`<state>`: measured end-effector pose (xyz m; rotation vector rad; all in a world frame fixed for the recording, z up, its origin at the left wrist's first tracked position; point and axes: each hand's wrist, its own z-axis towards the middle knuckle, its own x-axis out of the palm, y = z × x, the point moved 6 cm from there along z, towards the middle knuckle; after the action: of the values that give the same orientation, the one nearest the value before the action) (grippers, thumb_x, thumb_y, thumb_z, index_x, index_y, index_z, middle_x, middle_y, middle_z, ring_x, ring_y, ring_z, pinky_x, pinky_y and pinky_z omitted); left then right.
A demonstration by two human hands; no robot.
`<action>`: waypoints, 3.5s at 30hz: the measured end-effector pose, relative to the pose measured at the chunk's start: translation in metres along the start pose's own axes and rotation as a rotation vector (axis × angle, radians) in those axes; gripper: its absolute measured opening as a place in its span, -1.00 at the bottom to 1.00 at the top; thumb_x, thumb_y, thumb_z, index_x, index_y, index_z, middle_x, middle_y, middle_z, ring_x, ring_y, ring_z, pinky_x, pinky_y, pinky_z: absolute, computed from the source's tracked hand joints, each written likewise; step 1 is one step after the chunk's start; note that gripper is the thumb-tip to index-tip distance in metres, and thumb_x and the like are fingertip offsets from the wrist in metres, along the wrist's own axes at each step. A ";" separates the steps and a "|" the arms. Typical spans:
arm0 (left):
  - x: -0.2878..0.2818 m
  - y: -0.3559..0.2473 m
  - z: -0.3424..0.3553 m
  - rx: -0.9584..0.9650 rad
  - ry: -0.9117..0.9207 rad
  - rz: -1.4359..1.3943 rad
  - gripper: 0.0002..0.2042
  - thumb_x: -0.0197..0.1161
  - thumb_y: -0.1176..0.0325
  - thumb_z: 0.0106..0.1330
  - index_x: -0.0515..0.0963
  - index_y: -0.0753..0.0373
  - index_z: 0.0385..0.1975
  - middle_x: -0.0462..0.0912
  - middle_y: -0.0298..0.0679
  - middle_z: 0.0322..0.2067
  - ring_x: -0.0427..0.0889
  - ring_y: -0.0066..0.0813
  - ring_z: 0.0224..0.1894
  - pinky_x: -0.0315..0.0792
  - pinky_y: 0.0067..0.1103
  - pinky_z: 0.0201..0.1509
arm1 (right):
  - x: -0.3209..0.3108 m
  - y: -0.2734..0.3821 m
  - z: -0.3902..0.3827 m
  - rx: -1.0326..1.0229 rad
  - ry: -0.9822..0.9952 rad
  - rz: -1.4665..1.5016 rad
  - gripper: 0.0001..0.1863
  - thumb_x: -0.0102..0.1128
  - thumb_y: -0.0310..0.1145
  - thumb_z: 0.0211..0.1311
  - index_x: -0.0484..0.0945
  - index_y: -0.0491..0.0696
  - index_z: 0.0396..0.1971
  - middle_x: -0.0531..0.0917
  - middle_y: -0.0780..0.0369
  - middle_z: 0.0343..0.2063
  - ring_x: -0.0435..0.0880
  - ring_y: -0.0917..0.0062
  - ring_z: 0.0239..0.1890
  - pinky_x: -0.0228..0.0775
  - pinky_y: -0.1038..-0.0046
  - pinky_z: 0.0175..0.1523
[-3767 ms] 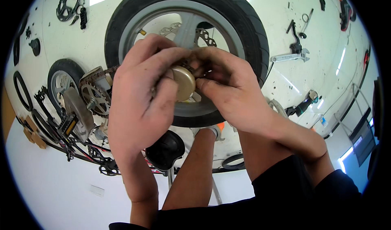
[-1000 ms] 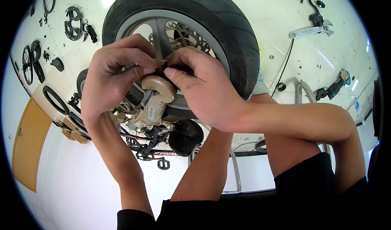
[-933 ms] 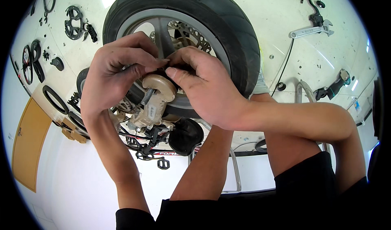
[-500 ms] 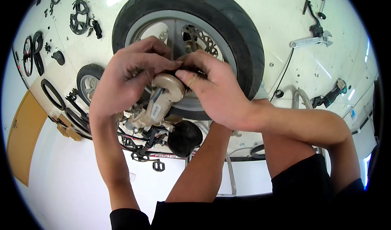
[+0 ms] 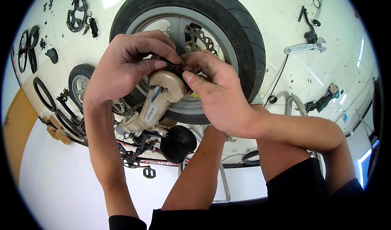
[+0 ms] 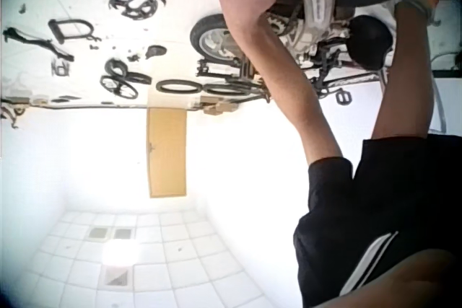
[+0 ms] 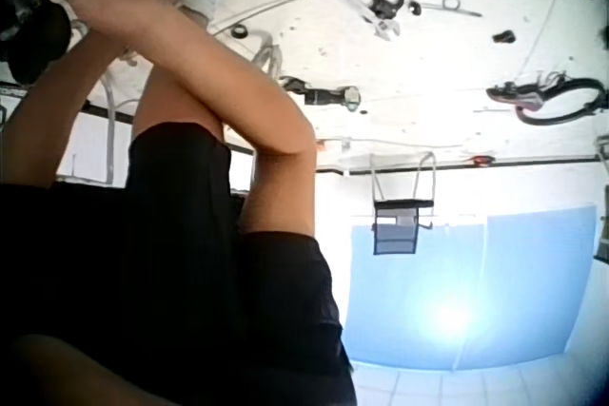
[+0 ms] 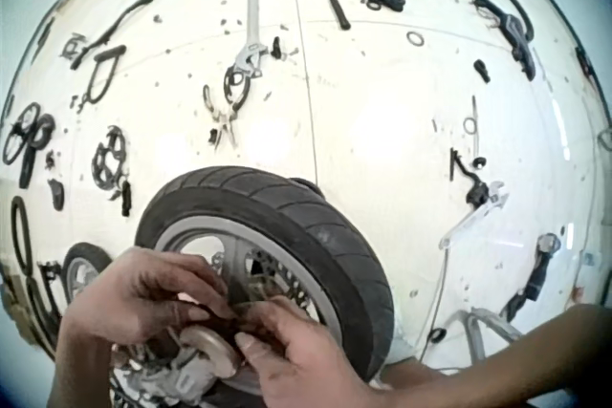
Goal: The person works on a scooter's chain and rear wheel area. They adjust the chain on the sprocket, rotate the wheel, and manipulate the chain and rear axle components by hand.
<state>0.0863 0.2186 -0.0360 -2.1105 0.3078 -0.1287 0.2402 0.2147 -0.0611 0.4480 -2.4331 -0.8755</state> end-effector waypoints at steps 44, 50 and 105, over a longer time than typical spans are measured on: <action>-0.003 0.017 -0.021 -0.098 -0.370 -0.279 -0.83 0.20 0.73 0.15 0.60 0.44 -0.27 0.69 -0.20 -0.32 0.69 -0.53 -0.25 0.57 -0.65 -0.11 | -0.011 0.023 -0.022 -0.060 0.023 -0.431 -0.75 0.09 -0.70 0.21 0.43 -0.29 -0.09 0.56 0.16 -0.21 0.59 0.55 -0.12 0.53 0.49 0.02; 0.000 0.024 -0.025 -0.110 -0.455 -0.313 -0.83 0.23 0.72 0.14 0.59 0.45 -0.26 0.68 -0.17 -0.32 0.72 -0.45 -0.27 0.59 -0.63 -0.14 | -0.007 0.025 -0.010 -0.073 0.003 -0.310 -0.77 0.08 -0.70 0.21 0.41 -0.27 -0.13 0.56 0.16 -0.22 0.59 0.55 -0.13 0.53 0.50 0.01; 0.027 -0.020 -0.016 0.110 -0.529 -0.262 -0.84 0.24 0.61 0.18 0.57 0.48 -0.24 0.67 -0.13 -0.34 0.71 -0.44 -0.31 0.58 -0.59 -0.19 | 0.002 0.027 -0.054 -0.796 0.529 -0.965 -0.74 0.17 -0.73 -0.22 0.52 -0.18 -0.41 0.52 0.15 -0.46 0.57 0.27 -0.40 0.46 0.36 -0.31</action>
<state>0.1119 0.2080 -0.0112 -1.9814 -0.2841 0.2533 0.2656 0.2068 -0.0064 1.3395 -1.1544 -1.7076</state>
